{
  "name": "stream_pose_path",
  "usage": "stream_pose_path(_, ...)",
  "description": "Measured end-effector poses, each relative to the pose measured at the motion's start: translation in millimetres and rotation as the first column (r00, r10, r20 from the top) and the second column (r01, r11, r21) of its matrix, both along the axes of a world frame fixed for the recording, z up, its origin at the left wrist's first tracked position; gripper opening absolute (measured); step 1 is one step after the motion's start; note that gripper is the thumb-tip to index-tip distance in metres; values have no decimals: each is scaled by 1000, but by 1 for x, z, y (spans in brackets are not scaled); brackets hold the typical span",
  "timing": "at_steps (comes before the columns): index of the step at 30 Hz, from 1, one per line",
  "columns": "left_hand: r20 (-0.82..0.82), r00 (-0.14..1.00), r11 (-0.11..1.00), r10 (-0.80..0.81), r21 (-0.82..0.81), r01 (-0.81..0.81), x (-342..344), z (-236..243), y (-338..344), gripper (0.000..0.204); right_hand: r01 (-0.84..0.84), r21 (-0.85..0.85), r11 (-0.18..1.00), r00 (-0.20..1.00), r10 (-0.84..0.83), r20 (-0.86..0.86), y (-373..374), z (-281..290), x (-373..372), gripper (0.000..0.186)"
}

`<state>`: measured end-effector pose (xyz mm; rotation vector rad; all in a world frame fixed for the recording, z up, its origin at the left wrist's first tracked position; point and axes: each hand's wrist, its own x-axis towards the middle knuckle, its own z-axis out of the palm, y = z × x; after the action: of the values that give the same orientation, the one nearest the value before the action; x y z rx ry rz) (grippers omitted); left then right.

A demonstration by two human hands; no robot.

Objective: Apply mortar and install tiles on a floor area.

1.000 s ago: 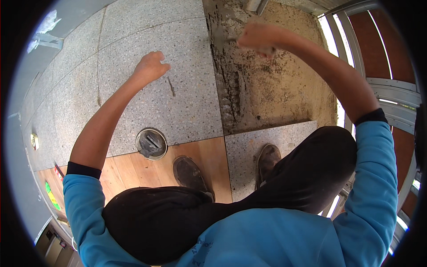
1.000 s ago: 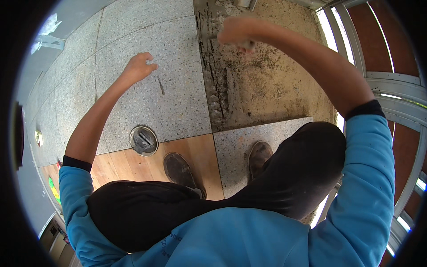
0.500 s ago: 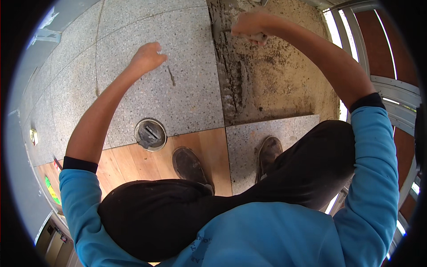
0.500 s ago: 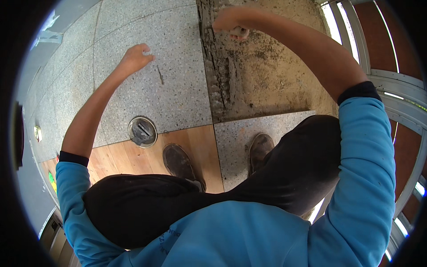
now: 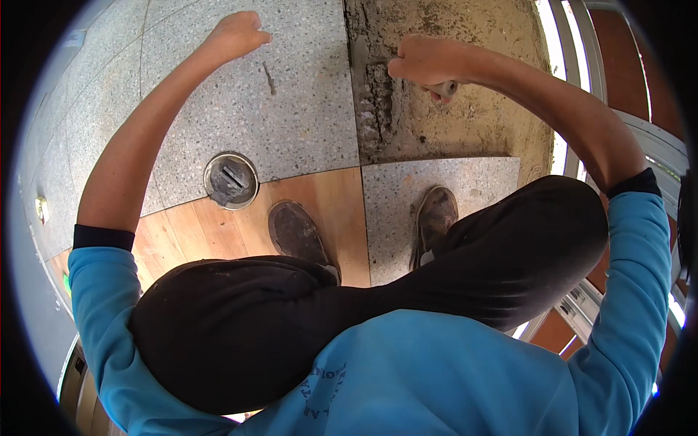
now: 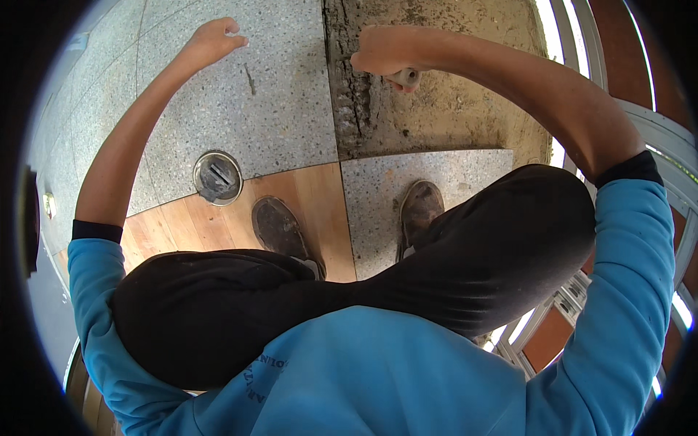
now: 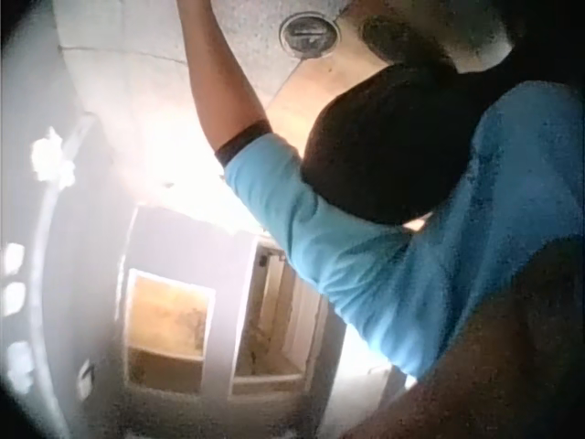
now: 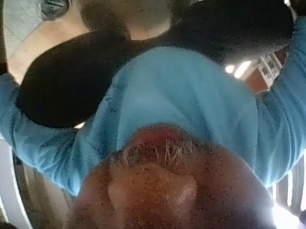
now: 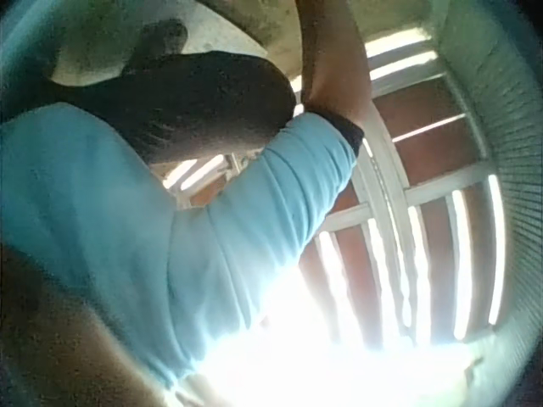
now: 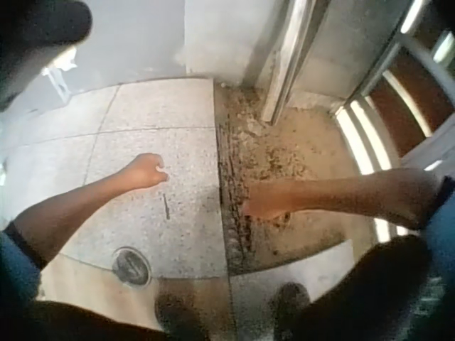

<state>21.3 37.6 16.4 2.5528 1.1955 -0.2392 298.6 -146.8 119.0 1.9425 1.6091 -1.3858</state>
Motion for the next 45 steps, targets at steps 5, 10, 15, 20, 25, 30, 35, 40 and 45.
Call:
stream_pose_path(5,96,995,998,18,54,-23,-10,-23,11,56,46,-65,997,999,-46,10,-24,3,-13,35)
stream_pose_path(10,124,992,999,-21,40,16,-1,-10,11,48,-98,-129,987,995,96,-26,-52,13,-20,38)
stream_pose_path(15,124,992,997,-30,72,21,-2,-10,6,48,-368,-52,928,930,368,-14,-74,9,-24,37)
stream_pose_path(20,115,992,996,-46,82,37,4,-5,7,50,-500,-68,864,865,501,12,-95,-3,-15,36)
stream_pose_path(25,92,996,999,5,42,-9,-2,12,-2,50,-146,-196,970,988,155,29,-101,11,-21,36)
stream_pose_path(30,100,995,997,-1,71,-6,0,26,-16,50,-146,-216,965,987,156,32,-108,12,-20,35)
stream_pose_path(35,86,996,998,-12,68,6,-5,16,-9,50,-178,-264,948,984,170,-55,-101,13,4,34)
stream_pose_path(40,68,998,1000,16,23,-17,-11,7,-14,49,-69,-223,972,998,70,-6,-113,37,42,21)
stream_pose_path(45,29,1000,1000,-4,21,4,-28,-16,1,57,134,30,991,991,-133,-18,-150,10,69,29)
